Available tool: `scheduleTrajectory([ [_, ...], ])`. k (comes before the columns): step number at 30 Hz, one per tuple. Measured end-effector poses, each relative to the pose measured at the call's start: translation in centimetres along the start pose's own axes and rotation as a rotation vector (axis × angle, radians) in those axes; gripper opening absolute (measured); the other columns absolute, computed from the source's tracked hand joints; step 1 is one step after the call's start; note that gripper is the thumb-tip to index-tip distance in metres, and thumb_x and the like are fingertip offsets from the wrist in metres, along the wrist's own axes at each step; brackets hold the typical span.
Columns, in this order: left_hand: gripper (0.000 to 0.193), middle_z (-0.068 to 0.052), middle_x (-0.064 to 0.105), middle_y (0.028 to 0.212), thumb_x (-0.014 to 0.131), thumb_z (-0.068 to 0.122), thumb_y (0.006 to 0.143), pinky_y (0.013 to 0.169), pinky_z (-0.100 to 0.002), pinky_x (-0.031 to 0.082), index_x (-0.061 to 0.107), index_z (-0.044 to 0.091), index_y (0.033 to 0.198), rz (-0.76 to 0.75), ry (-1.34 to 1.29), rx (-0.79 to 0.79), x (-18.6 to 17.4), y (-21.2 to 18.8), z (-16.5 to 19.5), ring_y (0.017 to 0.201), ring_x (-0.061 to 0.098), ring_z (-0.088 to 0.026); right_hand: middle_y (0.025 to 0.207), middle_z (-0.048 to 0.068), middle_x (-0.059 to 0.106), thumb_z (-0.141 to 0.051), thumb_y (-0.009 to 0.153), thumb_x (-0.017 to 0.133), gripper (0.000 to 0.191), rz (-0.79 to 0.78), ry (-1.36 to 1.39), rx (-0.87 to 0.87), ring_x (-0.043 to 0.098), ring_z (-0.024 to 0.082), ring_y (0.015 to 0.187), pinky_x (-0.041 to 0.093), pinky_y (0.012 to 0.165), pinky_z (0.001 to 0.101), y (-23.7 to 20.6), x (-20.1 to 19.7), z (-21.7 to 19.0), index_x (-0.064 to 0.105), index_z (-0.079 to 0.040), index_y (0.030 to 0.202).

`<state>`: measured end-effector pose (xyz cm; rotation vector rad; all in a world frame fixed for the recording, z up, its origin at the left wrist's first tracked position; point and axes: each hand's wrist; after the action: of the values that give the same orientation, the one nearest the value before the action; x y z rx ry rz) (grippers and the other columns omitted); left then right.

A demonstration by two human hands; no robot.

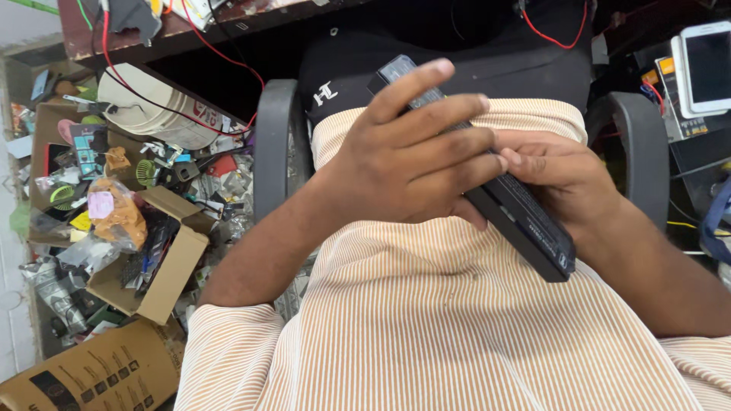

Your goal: The person sits in an office chair with a black laptop battery on their lap. They pry at the battery's seam with a blue screwdriver, wrap a yellow rubber band around the casing for grip, and continue prying and working the casing apart by hand.

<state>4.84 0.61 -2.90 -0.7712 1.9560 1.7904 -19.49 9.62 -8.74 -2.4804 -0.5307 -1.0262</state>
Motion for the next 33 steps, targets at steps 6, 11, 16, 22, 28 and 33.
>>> scheduleTrajectory([
  [6, 0.034, -0.002, 0.066, 0.112, 0.066, 0.038, 0.103, 0.116, -0.040, 0.046, 0.069, 0.008, 0.118, -0.027, -0.204, -0.034, 0.6, -1.4, 0.7, 0.116, 0.066, -0.021, 0.108, 0.023, 0.070, -0.020, 0.111, 0.056, 0.051, -0.044, 0.020, 0.030, 0.073, 0.020, 0.090, 0.060, 0.077, 0.0290, 0.1, 0.1, -0.4, 0.048, 0.020, 0.141],
  [11, 0.029, -0.003, 0.066, 0.113, 0.066, 0.034, 0.105, 0.107, -0.039, 0.048, 0.070, 0.009, 0.117, -0.001, -0.104, -0.028, 1.6, -1.8, 1.1, 0.114, 0.065, -0.022, 0.104, 0.020, 0.071, -0.022, 0.104, 0.056, 0.059, 0.026, -0.076, 0.044, 0.074, 0.019, 0.087, 0.061, 0.075, 0.0295, 0.3, 0.8, -1.0, 0.046, 0.019, 0.145],
  [16, 0.033, -0.004, 0.066, 0.109, 0.071, 0.041, 0.100, 0.101, -0.038, 0.048, 0.069, 0.010, 0.110, -0.098, -0.159, -0.123, 1.1, -0.9, 1.8, 0.110, 0.066, -0.022, 0.103, 0.021, 0.075, -0.018, 0.098, 0.058, 0.051, 0.174, -0.283, 0.173, 0.074, 0.019, 0.083, 0.059, 0.069, 0.0286, 0.5, -1.0, -1.9, 0.058, 0.015, 0.137],
  [22, 0.076, -0.009, 0.067, 0.101, 0.077, 0.057, 0.066, 0.088, -0.043, 0.050, 0.063, 0.008, 0.122, -0.418, -0.282, -0.454, -0.7, 0.1, 2.5, 0.095, 0.067, -0.027, 0.099, 0.013, 0.080, -0.022, 0.089, 0.068, 0.044, 0.123, -0.759, 0.316, 0.072, 0.013, 0.085, 0.057, 0.068, 0.0295, 0.8, -3.2, -2.2, 0.073, 0.003, 0.125],
  [28, 0.072, -0.009, 0.066, 0.096, 0.083, 0.054, 0.077, 0.078, -0.042, 0.053, 0.062, 0.007, 0.127, -0.681, -0.494, -0.824, -0.6, -0.5, 3.8, 0.088, 0.068, -0.027, 0.109, 0.004, 0.080, -0.034, 0.097, 0.059, 0.048, 0.159, -1.141, 0.056, 0.071, 0.013, 0.091, 0.058, 0.076, 0.0243, 1.0, 1.4, -5.8, 0.067, -0.010, 0.137],
  [33, 0.074, -0.013, 0.061, 0.091, 0.081, 0.050, 0.080, 0.069, -0.041, 0.053, 0.059, 0.001, 0.132, -0.767, -0.470, -0.893, -1.8, -2.0, 4.3, 0.079, 0.066, -0.028, 0.116, 0.013, 0.072, -0.049, 0.073, 0.080, 0.074, -0.049, -1.777, -0.342, 0.072, 0.025, 0.098, 0.056, 0.082, 0.0324, -1.5, 3.3, -4.0, 0.066, -0.004, 0.130],
])
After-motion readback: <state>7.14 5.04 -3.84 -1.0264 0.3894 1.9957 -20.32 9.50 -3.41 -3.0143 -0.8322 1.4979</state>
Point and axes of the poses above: each hand's wrist, its own y-axis towards the middle knuckle, its own x-axis out of the palm, z = x × y
